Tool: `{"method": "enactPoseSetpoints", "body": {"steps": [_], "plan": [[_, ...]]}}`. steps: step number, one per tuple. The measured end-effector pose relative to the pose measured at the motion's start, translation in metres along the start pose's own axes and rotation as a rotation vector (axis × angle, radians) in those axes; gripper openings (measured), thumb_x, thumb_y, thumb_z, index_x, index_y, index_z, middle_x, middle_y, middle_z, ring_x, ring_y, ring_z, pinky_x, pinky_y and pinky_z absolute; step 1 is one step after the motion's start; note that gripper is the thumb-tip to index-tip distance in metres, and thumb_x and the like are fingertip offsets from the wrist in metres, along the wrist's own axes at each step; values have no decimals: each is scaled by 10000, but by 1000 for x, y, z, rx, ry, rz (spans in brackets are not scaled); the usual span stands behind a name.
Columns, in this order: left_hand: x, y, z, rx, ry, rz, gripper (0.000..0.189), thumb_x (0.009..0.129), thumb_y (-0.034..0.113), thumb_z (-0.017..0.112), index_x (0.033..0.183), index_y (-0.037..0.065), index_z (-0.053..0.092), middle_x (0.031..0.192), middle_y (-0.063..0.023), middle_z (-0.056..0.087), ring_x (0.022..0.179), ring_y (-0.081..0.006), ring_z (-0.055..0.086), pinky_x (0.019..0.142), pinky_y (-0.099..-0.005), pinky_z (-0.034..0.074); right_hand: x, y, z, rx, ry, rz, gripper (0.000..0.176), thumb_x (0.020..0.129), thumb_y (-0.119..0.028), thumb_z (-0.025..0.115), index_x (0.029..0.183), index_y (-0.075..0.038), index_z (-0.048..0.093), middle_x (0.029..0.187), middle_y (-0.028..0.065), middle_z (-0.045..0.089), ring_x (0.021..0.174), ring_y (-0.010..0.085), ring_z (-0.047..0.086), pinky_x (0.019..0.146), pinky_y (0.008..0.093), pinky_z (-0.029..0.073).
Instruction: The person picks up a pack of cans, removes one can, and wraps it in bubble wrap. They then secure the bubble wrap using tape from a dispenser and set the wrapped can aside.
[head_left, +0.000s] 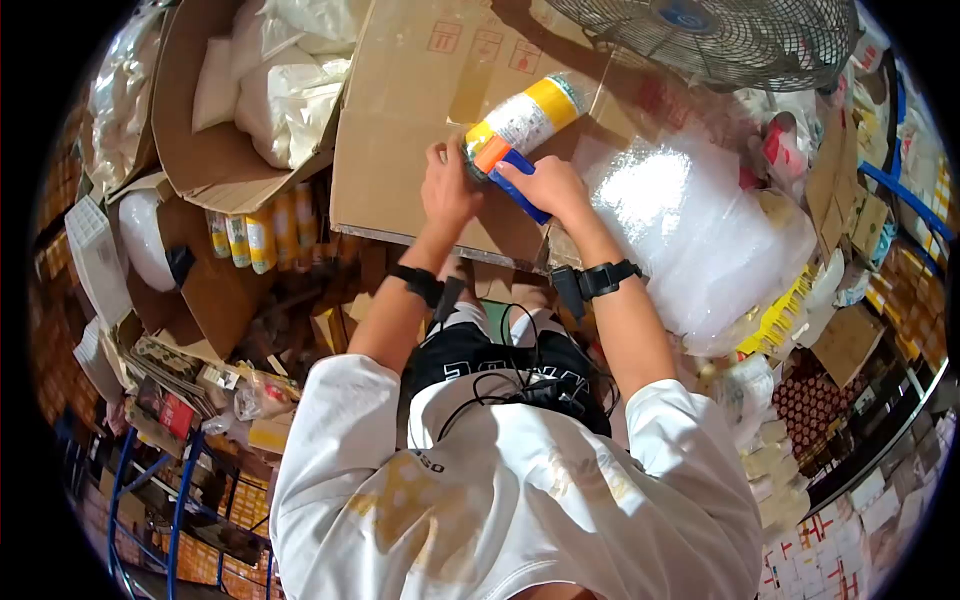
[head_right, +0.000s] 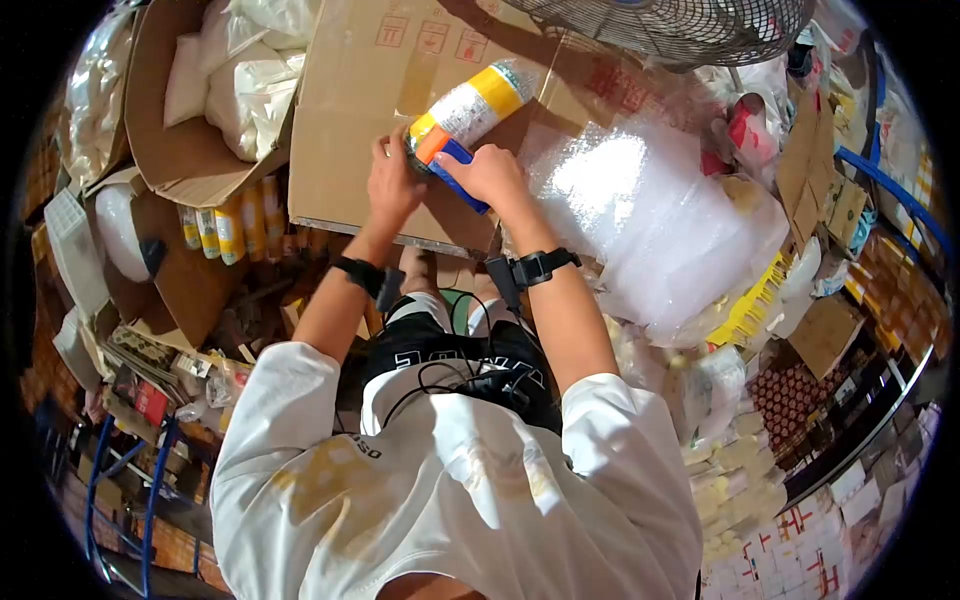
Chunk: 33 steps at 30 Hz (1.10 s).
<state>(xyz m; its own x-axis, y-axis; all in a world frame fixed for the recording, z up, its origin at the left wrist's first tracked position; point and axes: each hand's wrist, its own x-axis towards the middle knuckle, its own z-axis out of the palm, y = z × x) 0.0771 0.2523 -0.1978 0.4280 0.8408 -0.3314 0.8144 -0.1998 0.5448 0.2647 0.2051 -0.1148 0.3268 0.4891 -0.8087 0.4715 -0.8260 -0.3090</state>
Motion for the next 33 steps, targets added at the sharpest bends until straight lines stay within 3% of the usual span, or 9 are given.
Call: {"method": "enactPoseSetpoints", "body": {"steps": [4,11,15,16,20,24,27,31,33], "plan": [[0,7,24,20,203,34,960,625,233,933,1459,125,471,1364,-193,553,1099,-438,647,872,-518,569,2,1,11,55,3,-12,798,825,-718,676,965,61,781,944,312,742,979,441,737,895,497,574],[45,-16,-12,-154,-377,-19,864,579,323,977,1313,79,592,1145,-238,676,1114,-440,645,926,-506,554,-1,8,5,90,-7,-18,796,836,-703,675,975,74,772,954,319,739,978,448,736,893,497,577],[2,9,-6,49,107,93,1034,550,346,980,1435,96,508,1312,-233,594,1150,-398,642,897,-501,552,4,6,8,6,68,-13,820,838,-757,632,898,47,781,871,260,751,899,413,753,822,467,588],[-6,18,-4,202,115,109,1059,571,321,965,1479,102,465,1370,-214,551,1137,-386,655,877,-485,561,0,2,4,45,49,-7,816,837,-736,650,932,65,774,911,289,744,931,432,745,848,480,586],[4,-10,35,34,217,92,1075,523,315,986,1450,74,500,1316,-215,603,1081,-410,682,828,-460,586,-1,3,12,91,45,-6,821,831,-723,669,975,79,768,955,315,740,960,446,740,860,492,586],[44,-9,-25,-256,-527,-180,933,542,298,976,1334,8,576,1132,-260,697,1074,-422,678,875,-460,583,0,14,11,179,-17,40,833,817,-736,677,991,73,771,964,306,745,965,431,743,874,487,584],[33,-25,-2,-226,-314,50,995,562,325,971,1410,37,538,1249,-221,679,1199,-393,642,989,-459,534,0,9,9,101,9,22,827,817,-731,681,978,75,772,961,307,744,966,437,741,877,487,584],[-16,22,5,213,292,191,918,640,294,913,1425,25,521,1235,-219,654,1195,-403,594,969,-477,506,-1,4,9,80,47,-22,820,820,-723,684,979,77,771,971,310,744,967,444,738,884,487,582],[-11,12,19,156,269,173,901,634,294,908,1414,38,538,1218,-213,652,1144,-398,615,956,-463,509,-1,1,10,117,27,-9,820,820,-722,683,982,78,770,969,309,744,970,445,737,892,486,579]]}}
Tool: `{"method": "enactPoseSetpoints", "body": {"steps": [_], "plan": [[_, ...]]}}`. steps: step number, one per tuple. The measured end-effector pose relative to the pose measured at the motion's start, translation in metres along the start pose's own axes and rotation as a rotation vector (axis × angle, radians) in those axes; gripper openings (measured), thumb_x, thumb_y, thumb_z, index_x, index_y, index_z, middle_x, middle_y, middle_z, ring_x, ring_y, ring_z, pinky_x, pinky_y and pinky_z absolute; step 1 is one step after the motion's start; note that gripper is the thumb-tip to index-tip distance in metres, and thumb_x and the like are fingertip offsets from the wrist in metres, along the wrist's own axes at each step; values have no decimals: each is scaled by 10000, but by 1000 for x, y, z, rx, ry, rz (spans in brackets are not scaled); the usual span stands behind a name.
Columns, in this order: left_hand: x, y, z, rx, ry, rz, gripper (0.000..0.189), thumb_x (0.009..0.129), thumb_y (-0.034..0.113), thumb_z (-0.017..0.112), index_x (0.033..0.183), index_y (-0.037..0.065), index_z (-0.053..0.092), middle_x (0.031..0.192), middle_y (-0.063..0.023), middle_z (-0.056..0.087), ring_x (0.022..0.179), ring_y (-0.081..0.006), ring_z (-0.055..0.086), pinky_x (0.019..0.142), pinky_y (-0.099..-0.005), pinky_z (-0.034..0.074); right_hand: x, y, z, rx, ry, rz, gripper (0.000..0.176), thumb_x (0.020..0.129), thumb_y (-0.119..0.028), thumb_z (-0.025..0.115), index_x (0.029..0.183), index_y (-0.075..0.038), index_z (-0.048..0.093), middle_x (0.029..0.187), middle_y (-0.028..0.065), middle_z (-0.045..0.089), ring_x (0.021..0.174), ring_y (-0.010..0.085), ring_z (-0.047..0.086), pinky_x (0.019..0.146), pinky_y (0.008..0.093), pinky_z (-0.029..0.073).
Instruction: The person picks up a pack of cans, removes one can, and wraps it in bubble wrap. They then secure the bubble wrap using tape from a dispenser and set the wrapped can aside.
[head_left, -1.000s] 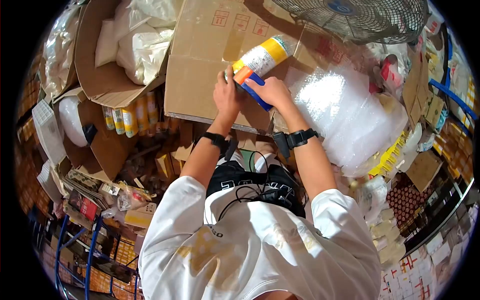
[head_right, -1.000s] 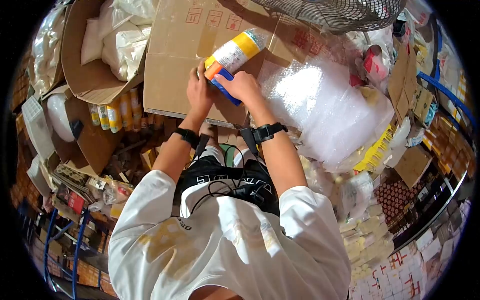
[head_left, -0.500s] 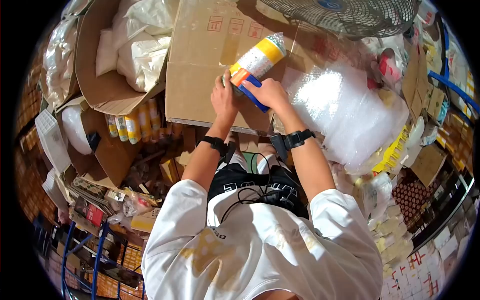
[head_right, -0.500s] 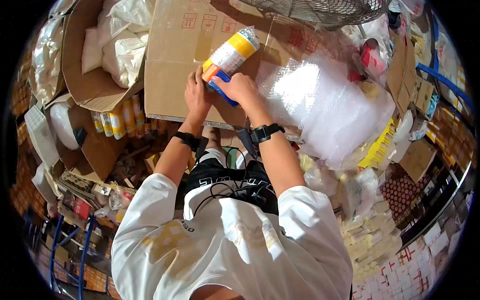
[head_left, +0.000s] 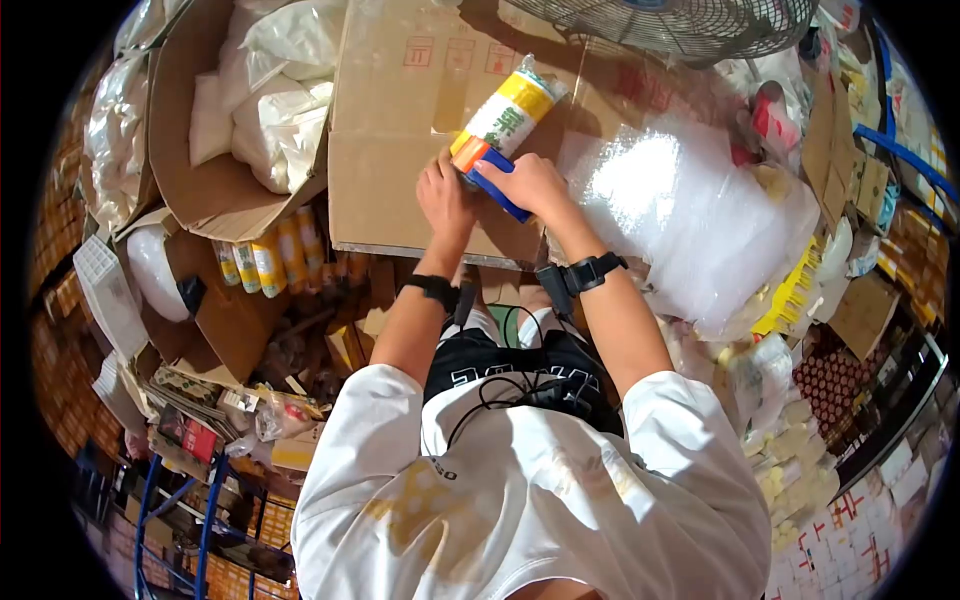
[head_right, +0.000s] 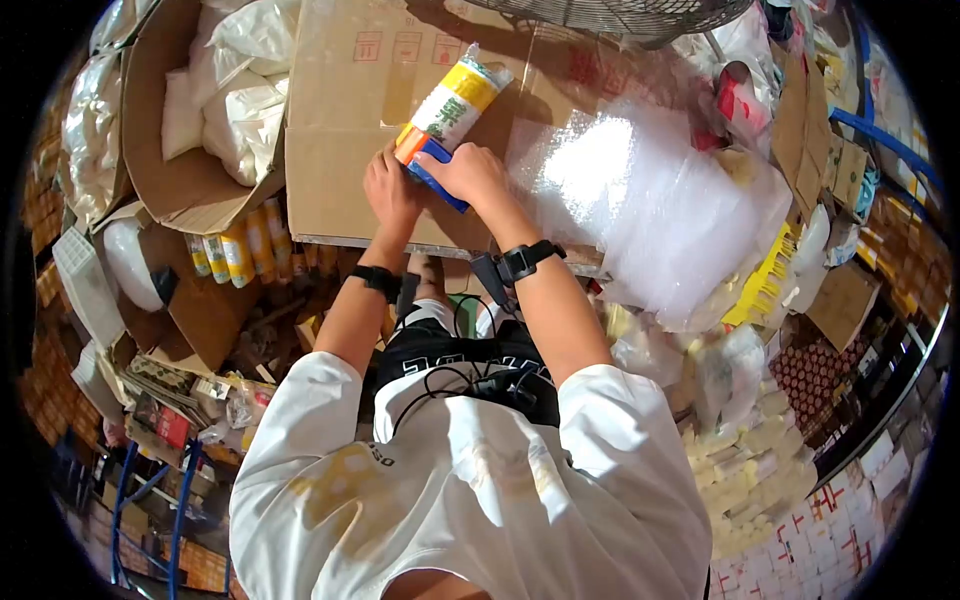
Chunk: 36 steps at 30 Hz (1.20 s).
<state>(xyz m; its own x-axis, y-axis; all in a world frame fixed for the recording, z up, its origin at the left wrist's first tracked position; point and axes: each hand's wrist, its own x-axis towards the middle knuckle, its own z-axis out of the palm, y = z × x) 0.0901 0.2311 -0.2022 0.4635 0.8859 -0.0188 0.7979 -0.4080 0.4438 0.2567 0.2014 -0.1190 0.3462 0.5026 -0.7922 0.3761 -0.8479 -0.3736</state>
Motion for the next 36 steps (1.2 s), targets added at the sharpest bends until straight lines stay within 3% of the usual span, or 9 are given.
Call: {"method": "enactPoseSetpoints", "body": {"steps": [6,11,14,19,23,26,31,34,36], "plan": [[48,-33,-30,-497,-630,-279,743,564,364,966,1171,49,673,1080,-190,708,1063,-386,673,900,-480,546,2,14,2,-22,-8,-24,826,805,-729,687,939,81,771,927,305,744,952,440,742,881,496,581],[4,7,-19,16,38,-2,929,605,313,946,1405,79,535,1268,-186,624,1154,-389,610,974,-449,498,0,2,-1,-31,37,-38,823,808,-719,684,959,86,769,943,313,742,968,439,741,888,489,581],[5,-16,26,9,127,21,925,594,290,946,1393,58,543,1249,-193,637,1144,-395,615,962,-456,505,4,1,3,-19,44,-31,828,804,-724,688,960,85,769,955,310,744,968,437,741,891,481,581],[54,-50,-18,-560,-704,-246,954,579,259,927,1430,103,525,1248,-198,639,1170,-440,595,1024,-481,501,-1,8,-8,-4,-42,-31,826,795,-724,701,962,82,772,956,301,748,961,428,744,889,473,580],[25,-27,-14,-167,-221,-14,1013,584,292,940,1456,67,477,1328,-187,596,1230,-424,561,1021,-496,487,5,6,-4,-72,29,-49,817,790,-727,706,947,72,778,928,292,751,931,414,751,874,473,582],[7,-3,5,8,-3,-80,1012,592,304,939,1453,47,473,1289,-188,613,1199,-422,579,1015,-490,485,7,9,1,-49,6,-45,811,787,-727,708,933,67,779,907,287,751,916,410,754,861,471,584],[48,-39,-16,-482,-507,-216,725,615,385,943,1190,28,683,1182,-246,663,1146,-422,627,993,-494,520,0,9,-6,16,-34,-49,817,782,-739,703,913,64,779,892,287,748,905,415,754,826,469,593],[46,-44,-12,-232,-445,-68,843,595,415,945,1286,41,641,1211,-231,656,1163,-416,624,979,-496,524,4,12,-1,-80,20,-82,829,781,-750,694,909,65,779,891,292,746,897,422,753,814,474,596],[24,-14,-15,-32,-193,-30,908,606,403,925,1370,57,577,1244,-209,644,1158,-390,629,943,-491,519,6,13,0,-70,16,-58,829,784,-749,693,912,66,779,900,294,746,909,430,750,830,486,593]]}}
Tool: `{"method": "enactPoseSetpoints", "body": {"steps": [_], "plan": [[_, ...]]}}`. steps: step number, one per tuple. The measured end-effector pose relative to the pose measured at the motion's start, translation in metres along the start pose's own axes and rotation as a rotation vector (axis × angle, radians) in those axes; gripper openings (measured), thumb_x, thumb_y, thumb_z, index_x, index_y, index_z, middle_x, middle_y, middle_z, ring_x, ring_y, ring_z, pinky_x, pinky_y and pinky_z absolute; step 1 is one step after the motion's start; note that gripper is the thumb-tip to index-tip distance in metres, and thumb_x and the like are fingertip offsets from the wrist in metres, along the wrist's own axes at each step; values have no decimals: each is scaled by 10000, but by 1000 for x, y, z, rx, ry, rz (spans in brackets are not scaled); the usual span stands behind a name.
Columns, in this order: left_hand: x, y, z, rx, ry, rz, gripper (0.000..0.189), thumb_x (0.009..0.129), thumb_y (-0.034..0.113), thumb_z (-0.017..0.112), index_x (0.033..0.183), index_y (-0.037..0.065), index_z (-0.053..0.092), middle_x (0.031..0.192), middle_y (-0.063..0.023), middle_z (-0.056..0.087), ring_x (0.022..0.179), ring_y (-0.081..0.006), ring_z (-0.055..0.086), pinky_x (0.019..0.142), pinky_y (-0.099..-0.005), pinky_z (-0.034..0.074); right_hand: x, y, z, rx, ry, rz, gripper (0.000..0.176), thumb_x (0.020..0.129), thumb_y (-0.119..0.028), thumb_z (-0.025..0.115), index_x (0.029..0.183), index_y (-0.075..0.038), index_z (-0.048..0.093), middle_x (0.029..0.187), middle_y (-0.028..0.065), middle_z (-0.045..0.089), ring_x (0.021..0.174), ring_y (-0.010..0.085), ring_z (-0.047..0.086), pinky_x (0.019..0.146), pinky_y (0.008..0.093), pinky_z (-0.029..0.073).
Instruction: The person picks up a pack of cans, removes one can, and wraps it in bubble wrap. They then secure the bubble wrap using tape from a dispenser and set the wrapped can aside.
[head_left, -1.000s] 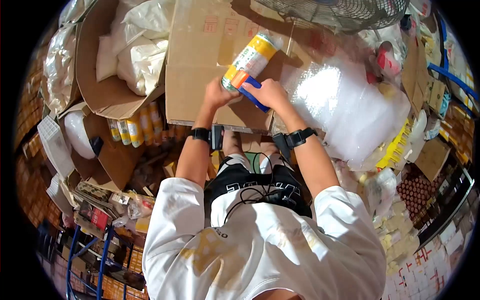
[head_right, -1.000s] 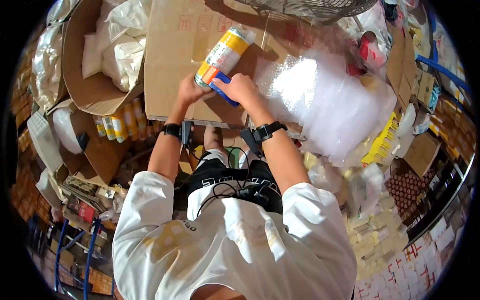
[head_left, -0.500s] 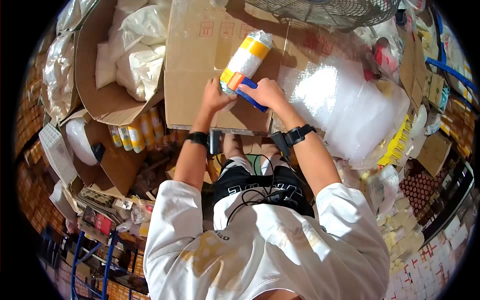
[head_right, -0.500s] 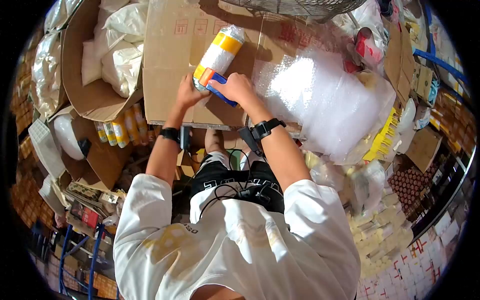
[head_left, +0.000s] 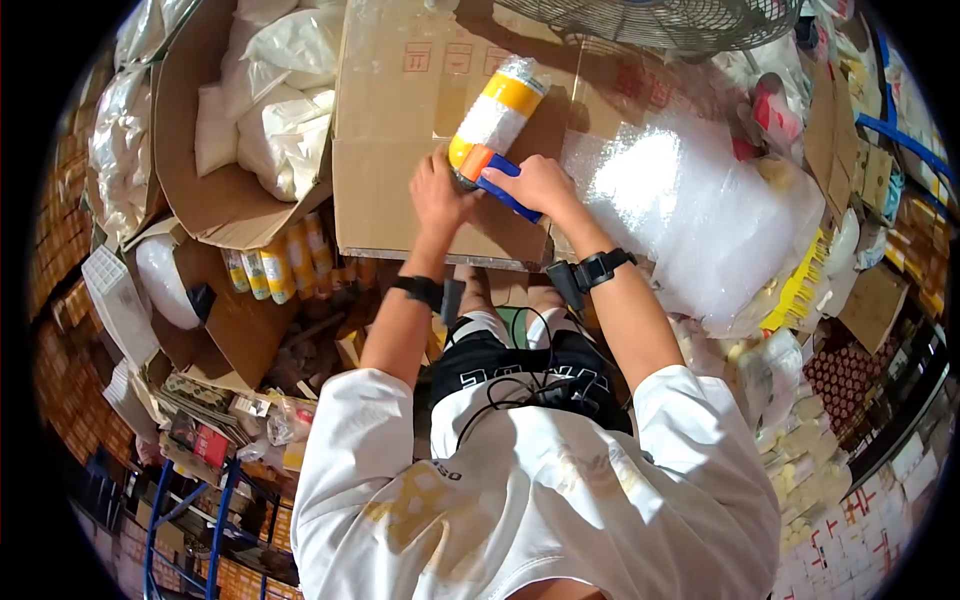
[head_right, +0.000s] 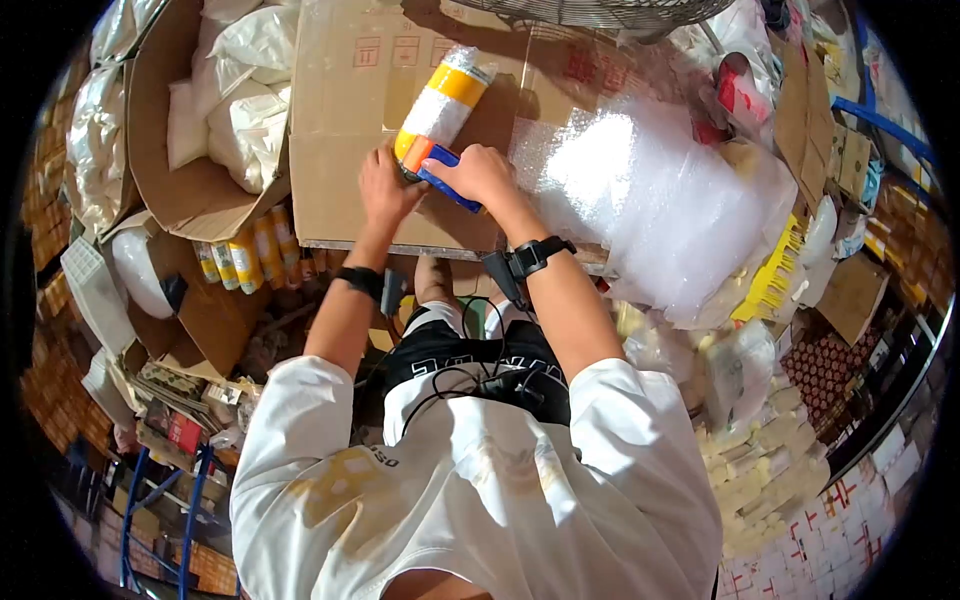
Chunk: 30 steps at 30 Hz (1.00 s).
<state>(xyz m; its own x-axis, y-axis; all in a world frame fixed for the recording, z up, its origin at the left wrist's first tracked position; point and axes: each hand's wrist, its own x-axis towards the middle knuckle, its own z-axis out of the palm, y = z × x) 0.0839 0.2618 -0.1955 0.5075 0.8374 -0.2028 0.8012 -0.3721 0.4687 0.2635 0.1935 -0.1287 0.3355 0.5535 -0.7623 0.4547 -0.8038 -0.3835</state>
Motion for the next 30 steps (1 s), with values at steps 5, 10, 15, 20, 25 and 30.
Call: {"method": "enactPoseSetpoints", "body": {"steps": [5,10,15,20,25,30], "plan": [[-5,-4,29,13,136,33,985,594,299,905,1455,53,496,1217,-184,656,1179,-378,615,951,-474,495,-2,-1,2,34,21,-6,822,791,-748,685,926,57,785,903,286,751,920,431,749,838,487,592],[28,-54,4,-644,-528,-122,926,563,287,927,1376,55,551,1169,-196,668,1113,-420,626,979,-498,500,-5,1,2,-10,33,-45,829,800,-789,656,815,31,777,774,223,743,805,390,755,765,469,588],[-16,-8,1,-47,79,82,979,559,341,938,1405,57,535,1219,-191,656,1155,-407,599,1030,-503,464,-1,3,10,-10,55,-34,821,789,-788,662,824,23,783,772,226,741,806,393,754,767,468,589],[-5,-14,15,-181,-56,-41,939,574,312,943,1389,60,549,1191,-182,677,1113,-430,637,985,-491,506,-5,2,3,17,-13,-11,830,790,-751,683,916,63,781,895,284,751,914,421,753,842,478,594],[14,-29,0,-197,-299,-21,1032,561,304,980,1439,60,495,1259,-220,653,1130,-447,646,949,-495,534,-11,5,-2,-19,-60,8,845,792,-773,665,916,54,784,881,263,756,895,408,757,831,468,593],[-6,-6,12,-120,-7,110,1130,583,349,963,1531,71,414,1253,-226,642,1088,-453,646,925,-515,532,-12,8,5,-9,-31,0,820,799,-764,665,913,39,791,888,257,759,890,406,756,828,464,593]]}}
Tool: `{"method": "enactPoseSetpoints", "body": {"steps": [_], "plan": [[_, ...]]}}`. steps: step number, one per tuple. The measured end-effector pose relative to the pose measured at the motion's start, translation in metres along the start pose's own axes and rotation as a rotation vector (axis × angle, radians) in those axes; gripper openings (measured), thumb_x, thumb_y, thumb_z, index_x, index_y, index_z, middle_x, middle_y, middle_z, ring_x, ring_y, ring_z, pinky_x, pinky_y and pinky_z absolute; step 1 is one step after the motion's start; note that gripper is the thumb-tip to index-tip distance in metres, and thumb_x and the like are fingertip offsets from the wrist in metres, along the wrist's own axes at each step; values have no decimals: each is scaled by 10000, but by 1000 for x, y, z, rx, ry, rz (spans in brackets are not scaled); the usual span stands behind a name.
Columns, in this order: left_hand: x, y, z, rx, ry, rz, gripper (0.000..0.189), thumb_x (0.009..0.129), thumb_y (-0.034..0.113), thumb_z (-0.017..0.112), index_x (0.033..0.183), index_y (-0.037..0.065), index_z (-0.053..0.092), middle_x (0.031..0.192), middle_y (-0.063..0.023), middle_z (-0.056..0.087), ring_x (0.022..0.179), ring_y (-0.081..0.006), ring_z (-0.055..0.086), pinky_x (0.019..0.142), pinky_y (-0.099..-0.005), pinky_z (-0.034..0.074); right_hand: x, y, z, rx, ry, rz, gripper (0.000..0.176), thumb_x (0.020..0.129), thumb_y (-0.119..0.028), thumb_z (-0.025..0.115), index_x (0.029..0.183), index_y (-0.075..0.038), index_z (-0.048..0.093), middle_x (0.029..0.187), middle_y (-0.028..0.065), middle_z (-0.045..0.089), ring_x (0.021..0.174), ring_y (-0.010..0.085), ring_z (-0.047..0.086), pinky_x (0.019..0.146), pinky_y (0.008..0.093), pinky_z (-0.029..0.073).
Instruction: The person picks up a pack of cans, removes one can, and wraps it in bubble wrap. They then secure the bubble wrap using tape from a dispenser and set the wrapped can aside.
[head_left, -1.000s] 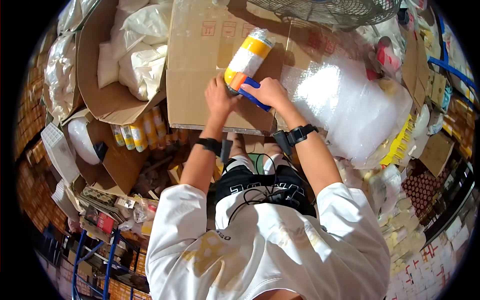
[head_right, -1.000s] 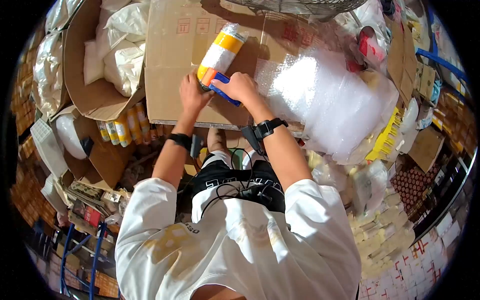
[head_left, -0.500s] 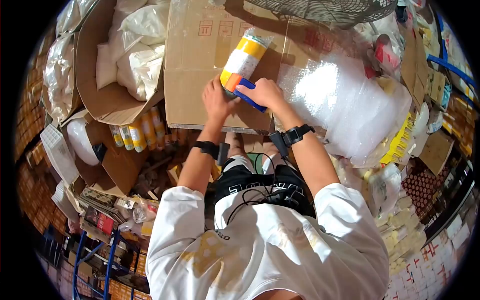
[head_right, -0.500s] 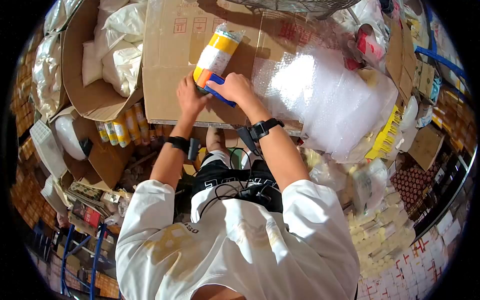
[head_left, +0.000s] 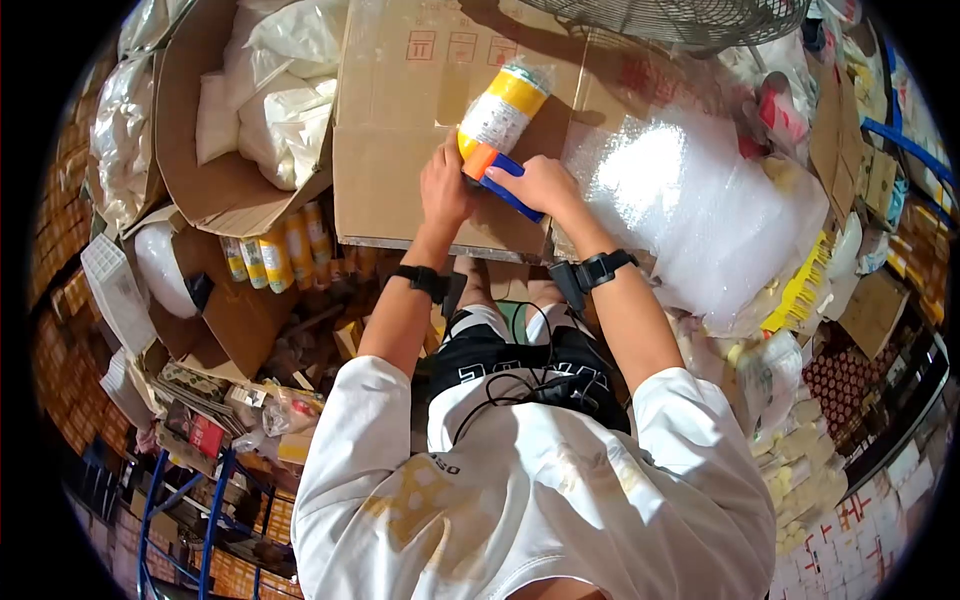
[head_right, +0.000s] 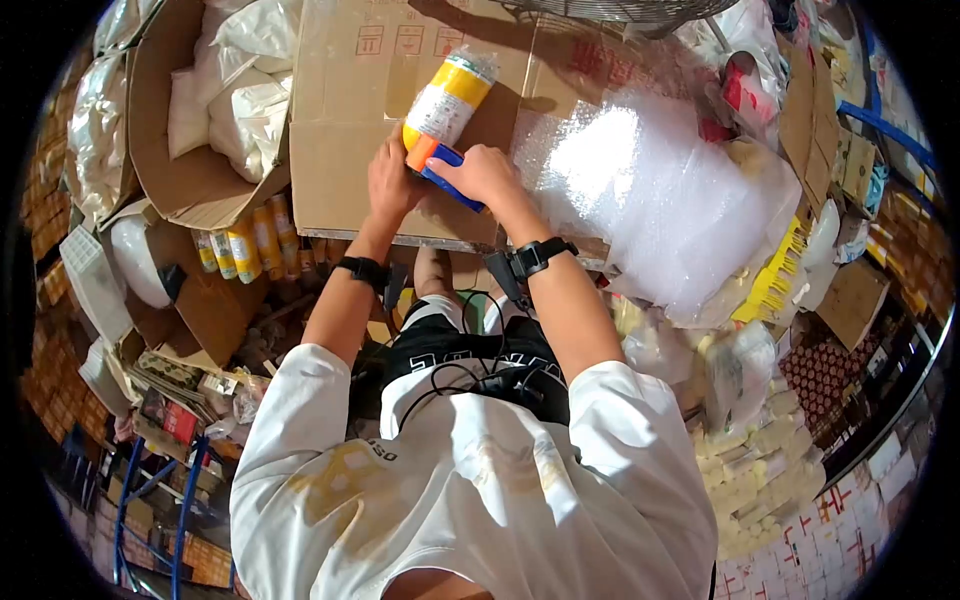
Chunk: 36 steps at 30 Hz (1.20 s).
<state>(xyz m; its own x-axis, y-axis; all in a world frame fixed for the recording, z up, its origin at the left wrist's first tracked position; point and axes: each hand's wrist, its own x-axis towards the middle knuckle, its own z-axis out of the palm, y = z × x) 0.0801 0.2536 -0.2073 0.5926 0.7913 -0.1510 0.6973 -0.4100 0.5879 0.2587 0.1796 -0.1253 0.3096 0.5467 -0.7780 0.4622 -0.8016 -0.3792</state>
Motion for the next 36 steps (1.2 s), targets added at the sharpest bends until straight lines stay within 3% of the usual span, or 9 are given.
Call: {"method": "enactPoseSetpoints", "body": {"steps": [5,11,14,15,22,26,30,35,36], "plan": [[23,-30,-9,-233,-273,-52,885,622,308,935,1381,70,546,1189,-214,682,1120,-455,628,957,-506,525,-1,6,8,89,-24,19,806,817,-756,655,922,32,792,864,259,754,871,405,756,828,465,593],[-2,7,-10,130,124,-5,977,599,312,959,1422,64,495,1274,-213,643,1167,-425,618,1006,-503,491,-3,10,9,53,-28,16,802,830,-753,644,934,28,792,858,254,754,859,405,755,825,470,592],[-17,5,14,191,141,-38,1023,609,282,923,1490,83,441,1355,-195,602,1232,-414,585,1084,-491,433,0,13,12,55,4,5,805,833,-753,639,937,32,790,855,252,754,859,408,754,820,474,593],[-10,0,22,179,214,-34,943,613,282,940,1415,61,496,1260,-205,642,1157,-415,616,1002,-507,480,0,16,15,65,20,6,806,834,-752,638,938,33,789,853,251,753,860,409,754,819,475,593],[20,-43,-11,-585,-468,-255,673,645,288,927,1187,13,639,1159,-239,682,1113,-425,641,954,-495,525,-8,4,-2,58,-12,6,808,811,-758,658,927,31,787,911,256,760,916,412,751,834,482,590],[-18,8,-10,79,98,-6,977,611,309,948,1437,34,505,1222,-225,640,1161,-427,610,990,-490,498,-3,6,1,0,34,9,796,795,-752,681,926,25,791,925,254,763,928,407,753,843,487,588],[-25,14,18,103,188,-129,1020,590,262,956,1464,65,467,1272,-227,625,1208,-443,578,996,-487,495,-4,10,4,34,0,15,781,787,-739,704,920,25,794,922,258,762,921,402,755,835,479,590],[5,-33,-13,-591,-546,-318,974,603,265,932,1449,84,485,1226,-203,623,1170,-434,587,1028,-510,482,-8,18,5,68,-31,-6,773,789,-734,707,918,23,792,903,257,760,908,406,755,825,474,594],[1,-35,-9,-411,-399,-235,973,609,271,931,1453,87,484,1256,-208,609,1183,-432,580,1029,-512,480,-8,14,-2,41,-37,-13,774,790,-735,706,917,24,792,899,256,759,907,408,754,824,473,594]]}}
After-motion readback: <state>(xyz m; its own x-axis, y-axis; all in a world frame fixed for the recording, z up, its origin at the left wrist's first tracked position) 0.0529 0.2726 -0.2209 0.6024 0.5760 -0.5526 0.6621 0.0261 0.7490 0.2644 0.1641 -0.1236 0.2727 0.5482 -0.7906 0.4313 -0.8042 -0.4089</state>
